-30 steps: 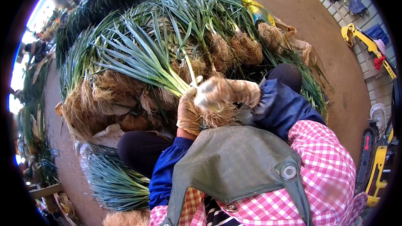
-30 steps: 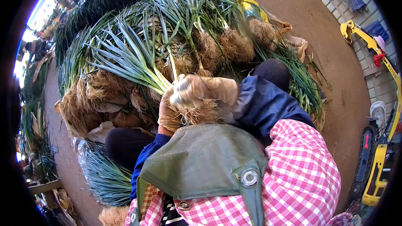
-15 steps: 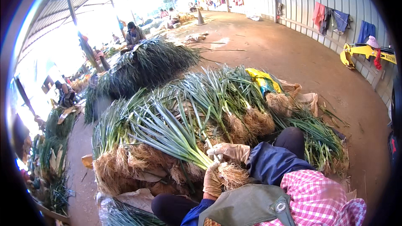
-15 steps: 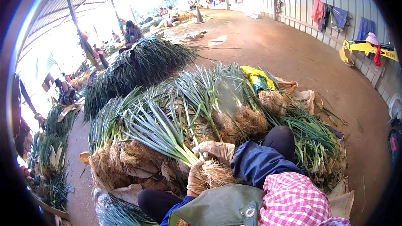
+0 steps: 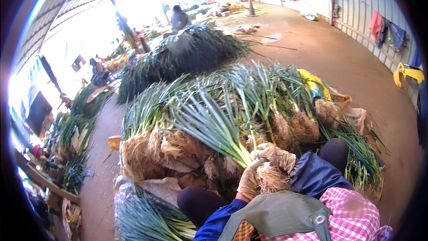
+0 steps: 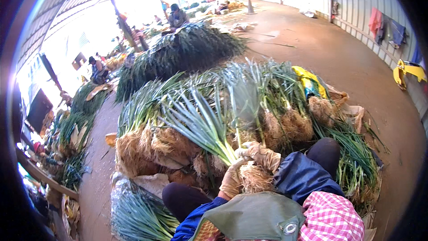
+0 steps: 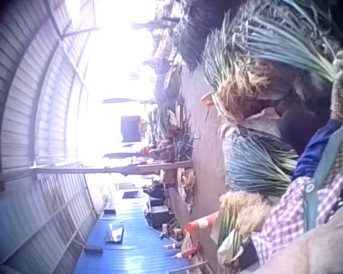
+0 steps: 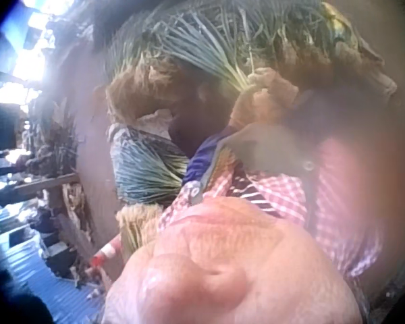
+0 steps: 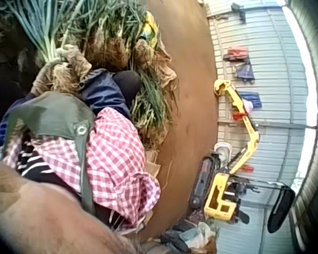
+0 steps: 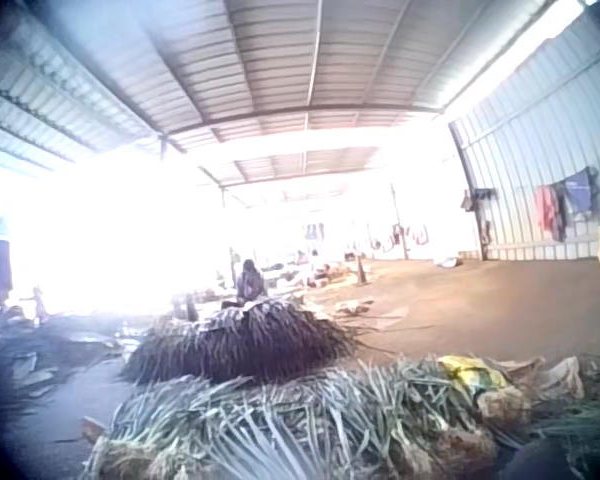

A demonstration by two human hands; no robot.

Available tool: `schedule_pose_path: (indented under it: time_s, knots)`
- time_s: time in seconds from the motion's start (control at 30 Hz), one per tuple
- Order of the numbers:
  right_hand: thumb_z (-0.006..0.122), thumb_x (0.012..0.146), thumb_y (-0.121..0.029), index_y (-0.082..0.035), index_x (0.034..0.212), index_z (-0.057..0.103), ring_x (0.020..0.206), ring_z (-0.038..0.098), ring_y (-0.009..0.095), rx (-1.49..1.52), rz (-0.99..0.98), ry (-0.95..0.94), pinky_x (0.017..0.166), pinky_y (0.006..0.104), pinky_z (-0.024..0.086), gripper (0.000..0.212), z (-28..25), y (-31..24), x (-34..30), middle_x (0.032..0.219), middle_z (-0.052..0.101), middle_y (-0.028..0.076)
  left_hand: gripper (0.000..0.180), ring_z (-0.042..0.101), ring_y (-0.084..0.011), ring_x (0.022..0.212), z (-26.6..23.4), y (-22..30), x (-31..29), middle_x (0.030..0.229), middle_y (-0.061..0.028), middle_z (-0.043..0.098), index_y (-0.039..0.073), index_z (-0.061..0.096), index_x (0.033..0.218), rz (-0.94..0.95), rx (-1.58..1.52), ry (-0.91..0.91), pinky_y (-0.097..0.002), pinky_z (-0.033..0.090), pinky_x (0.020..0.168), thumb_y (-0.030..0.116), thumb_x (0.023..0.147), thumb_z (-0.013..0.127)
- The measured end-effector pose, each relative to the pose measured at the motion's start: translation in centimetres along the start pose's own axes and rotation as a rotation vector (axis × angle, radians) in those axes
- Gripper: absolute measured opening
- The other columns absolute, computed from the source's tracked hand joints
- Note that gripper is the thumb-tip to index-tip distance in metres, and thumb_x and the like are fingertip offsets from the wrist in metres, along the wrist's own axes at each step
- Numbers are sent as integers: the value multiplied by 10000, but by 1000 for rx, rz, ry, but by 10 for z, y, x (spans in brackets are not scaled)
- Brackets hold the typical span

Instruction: The person cleans bunches of green onions by pulling off outer layers and roots by hand, handling the bunches one at a time and placing them on a pile.

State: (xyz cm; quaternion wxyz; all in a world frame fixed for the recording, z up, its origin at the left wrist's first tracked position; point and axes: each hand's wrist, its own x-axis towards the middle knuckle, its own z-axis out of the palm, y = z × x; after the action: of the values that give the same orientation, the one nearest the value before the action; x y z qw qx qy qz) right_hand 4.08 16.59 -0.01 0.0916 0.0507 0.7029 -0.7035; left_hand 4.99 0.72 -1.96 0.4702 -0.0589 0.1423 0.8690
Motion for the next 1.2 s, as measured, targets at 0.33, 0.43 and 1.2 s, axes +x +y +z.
schedule_pose_path:
  time_s: [0.33, 0.43, 1.2]
  knots:
    - [619, 829, -236, -38, 795, 616, 682, 601, 231, -736, -259, 160, 608, 344, 451, 201, 27, -40, -31, 717, 609, 105, 187, 647, -206, 760, -23, -4, 3, 908, -90, 657, 25, 615, 1010, 65, 111, 200, -337, 547, 670, 147, 868, 604]
    - [617, 850, -239, -34, 800, 631, 708, 611, 193, -698, -312, 129, 626, 331, 468, 211, 17, -35, -27, 733, 618, 101, 195, 645, -201, 777, -9, -1, -5, 918, -89, 656, 18, 607, 1036, 30, 68, 112, -332, 551, 697, 145, 890, 578]
    - [392, 959, -295, -58, 1278, 461, 1031, 601, 235, -919, 143, 173, 899, 349, 479, 403, -20, -41, 130, 1208, 576, 172, 199, 623, -207, 677, -13, 3, 10, 835, -77, 636, 26, 603, 1007, 47, 130, 226, -319, 541, 608, 181, 882, 597]
